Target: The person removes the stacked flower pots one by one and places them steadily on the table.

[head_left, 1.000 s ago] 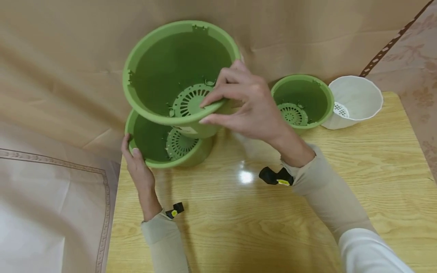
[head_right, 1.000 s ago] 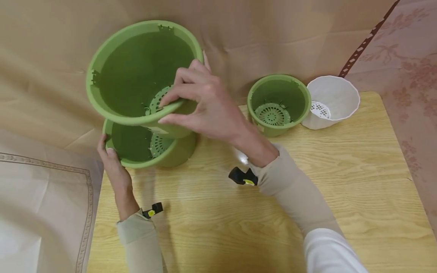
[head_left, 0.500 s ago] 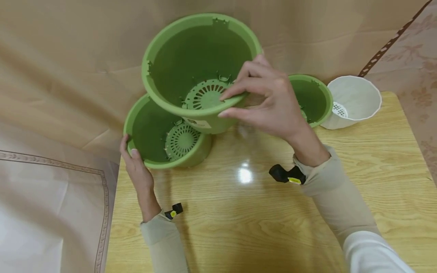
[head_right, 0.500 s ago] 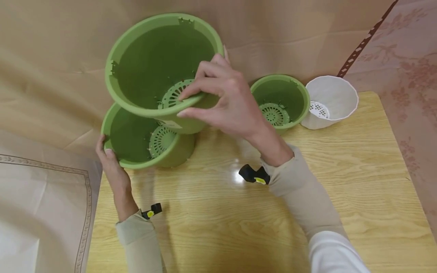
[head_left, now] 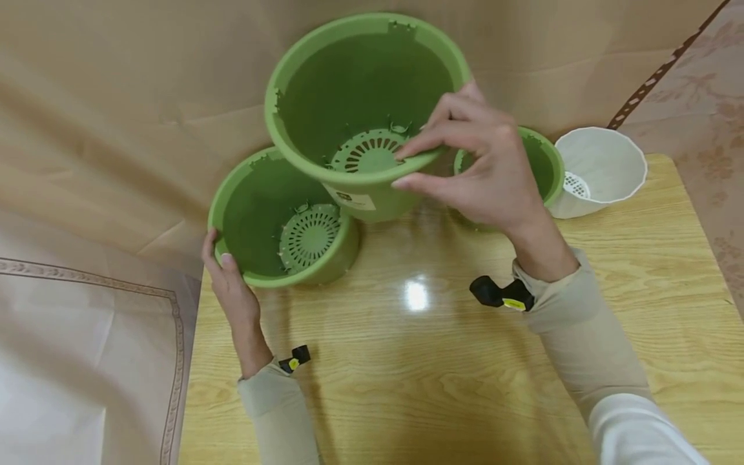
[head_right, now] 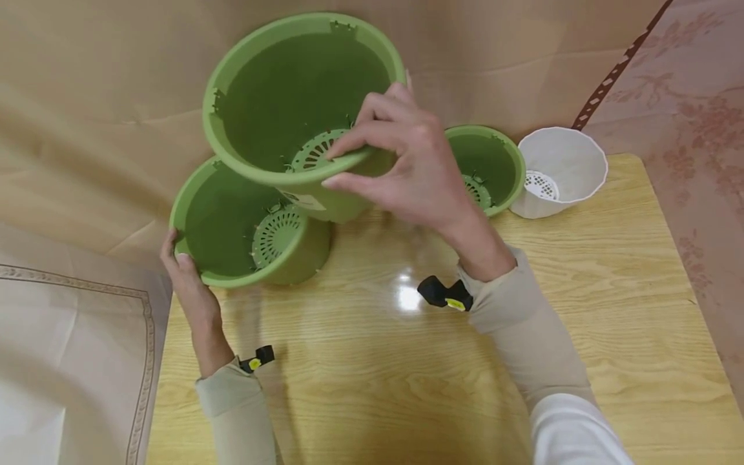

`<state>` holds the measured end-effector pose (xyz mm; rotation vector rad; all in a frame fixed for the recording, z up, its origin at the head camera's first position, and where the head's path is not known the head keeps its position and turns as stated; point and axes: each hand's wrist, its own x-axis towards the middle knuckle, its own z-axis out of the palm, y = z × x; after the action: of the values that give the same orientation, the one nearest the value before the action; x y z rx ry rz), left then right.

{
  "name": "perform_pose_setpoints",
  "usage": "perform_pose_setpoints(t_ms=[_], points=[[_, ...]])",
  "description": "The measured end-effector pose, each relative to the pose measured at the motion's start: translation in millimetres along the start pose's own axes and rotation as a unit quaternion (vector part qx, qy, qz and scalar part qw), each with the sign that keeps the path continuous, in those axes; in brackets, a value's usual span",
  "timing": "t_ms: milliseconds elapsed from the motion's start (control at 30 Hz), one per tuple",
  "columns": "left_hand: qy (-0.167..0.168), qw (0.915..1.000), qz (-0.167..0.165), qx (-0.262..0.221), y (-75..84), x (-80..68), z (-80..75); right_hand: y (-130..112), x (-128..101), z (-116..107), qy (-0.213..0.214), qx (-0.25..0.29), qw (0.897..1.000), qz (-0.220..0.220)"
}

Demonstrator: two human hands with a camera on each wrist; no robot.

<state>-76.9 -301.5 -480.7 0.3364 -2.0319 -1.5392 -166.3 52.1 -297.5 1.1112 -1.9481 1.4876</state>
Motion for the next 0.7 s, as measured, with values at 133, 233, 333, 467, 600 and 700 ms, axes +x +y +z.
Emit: perform_pose_setpoints(t_ms=[133, 233, 333, 467, 600, 700], points=[[-0.002, 1.0000, 0.000, -0.003, 0.4, 0.4, 0.8, 2, -1, -6, 0.005, 0.002, 1.000, 0.006], [-0.004, 1.0000, 0.002, 0.002, 0.5, 0.7, 1.0, 10, -4, -10, 0.014, 0.002, 1.000, 0.019], [-0.004, 1.0000, -0.001, 0.009, 1.0, 0.8, 0.5, 18, -8, -12, 0.018, -0.006, 0.999, 0.029], [-0.003, 0.9999, -0.005, 0.012, 0.8, 0.4, -0.6, 19, -9, -14, 0.015, -0.015, 0.999, 0.028], [-0.002, 0.9999, -0.005, 0.010, 0.3, 0.5, -1.2, 11, -7, -15, 0.015, -0.022, 0.999, 0.021], [-0.002, 0.9999, -0.004, 0.010, -0.4, 0.4, -1.5, 5, -7, -14, 0.022, -0.022, 0.999, 0.033]])
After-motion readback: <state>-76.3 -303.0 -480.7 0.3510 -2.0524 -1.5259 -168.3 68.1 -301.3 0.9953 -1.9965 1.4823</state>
